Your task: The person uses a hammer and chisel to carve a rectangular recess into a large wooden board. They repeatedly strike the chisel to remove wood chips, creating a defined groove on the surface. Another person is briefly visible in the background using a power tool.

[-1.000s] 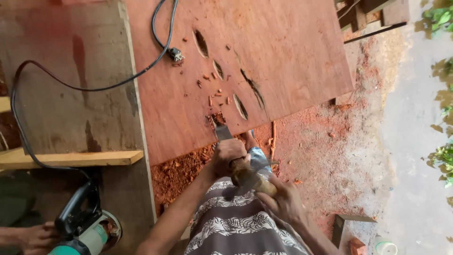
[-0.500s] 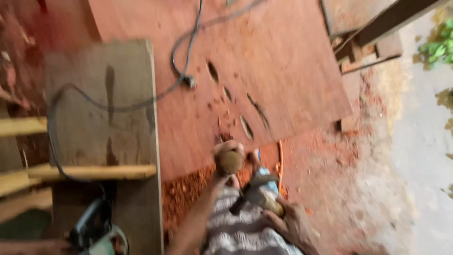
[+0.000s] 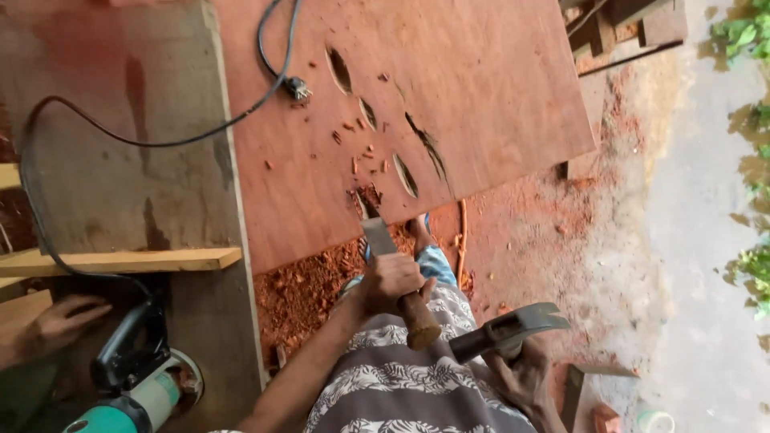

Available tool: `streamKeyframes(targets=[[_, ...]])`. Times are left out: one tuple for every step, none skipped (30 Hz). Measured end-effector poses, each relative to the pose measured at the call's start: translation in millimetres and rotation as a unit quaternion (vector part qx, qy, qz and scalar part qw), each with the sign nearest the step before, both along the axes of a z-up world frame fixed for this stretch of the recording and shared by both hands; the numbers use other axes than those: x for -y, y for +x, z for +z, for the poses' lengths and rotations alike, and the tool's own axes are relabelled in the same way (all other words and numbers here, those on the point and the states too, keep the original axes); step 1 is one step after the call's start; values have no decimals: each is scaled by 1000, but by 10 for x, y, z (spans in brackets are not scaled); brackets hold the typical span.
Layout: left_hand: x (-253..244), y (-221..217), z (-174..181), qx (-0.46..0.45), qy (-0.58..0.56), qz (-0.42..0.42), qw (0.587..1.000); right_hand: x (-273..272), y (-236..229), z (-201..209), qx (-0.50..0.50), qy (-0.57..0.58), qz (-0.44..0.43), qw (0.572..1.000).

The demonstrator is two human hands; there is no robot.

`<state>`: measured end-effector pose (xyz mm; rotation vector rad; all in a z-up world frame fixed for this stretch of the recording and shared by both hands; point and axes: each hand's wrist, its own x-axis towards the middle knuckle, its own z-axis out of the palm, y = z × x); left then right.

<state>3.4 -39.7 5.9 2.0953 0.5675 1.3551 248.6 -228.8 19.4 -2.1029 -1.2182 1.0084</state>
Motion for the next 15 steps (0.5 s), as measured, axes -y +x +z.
streamKeyframes(targets=[[50,11,-91,-15,12,-17,1000,13,-35,9,-53,0,-21,998],[85,27,-170,-14,6,-19,1000,108,0,-49,-52,-6,-23,998],[104,41,-241,-16,6,-17,1000,179,38,-115,-31,37,19,999],[125,53,-310,-17,6,-16,1000,252,76,-178,-11,80,60,995],[116,46,-319,-18,-1,-16,1000,244,-4,-120,-12,72,60,996],[109,39,-326,-16,-1,-10,1000,236,-82,-59,-66,45,40,996],[67,55,-334,-12,4,-6,1000,202,-146,-5,-117,23,18,993],[64,49,-298,-10,0,-7,1000,189,-167,39,-115,19,16,993],[30,33,-270,-13,-10,-11,1000,143,-192,56,-128,24,41,991],[-4,16,-237,-15,-21,-14,1000,97,-218,78,-140,29,66,988],[-23,11,-264,-15,-19,-15,1000,78,-218,78,-140,30,65,988],[-41,5,-290,-9,-18,-6,1000,60,-218,79,-174,29,61,982],[-34,8,-315,-2,-19,3,1000,63,-211,96,-207,26,56,976],[-54,12,-257,-1,-20,2,1000,-46,-252,202,-206,24,56,977],[-80,-1,-198,1,-24,2,1000,-167,-300,294,-205,57,88,973]])
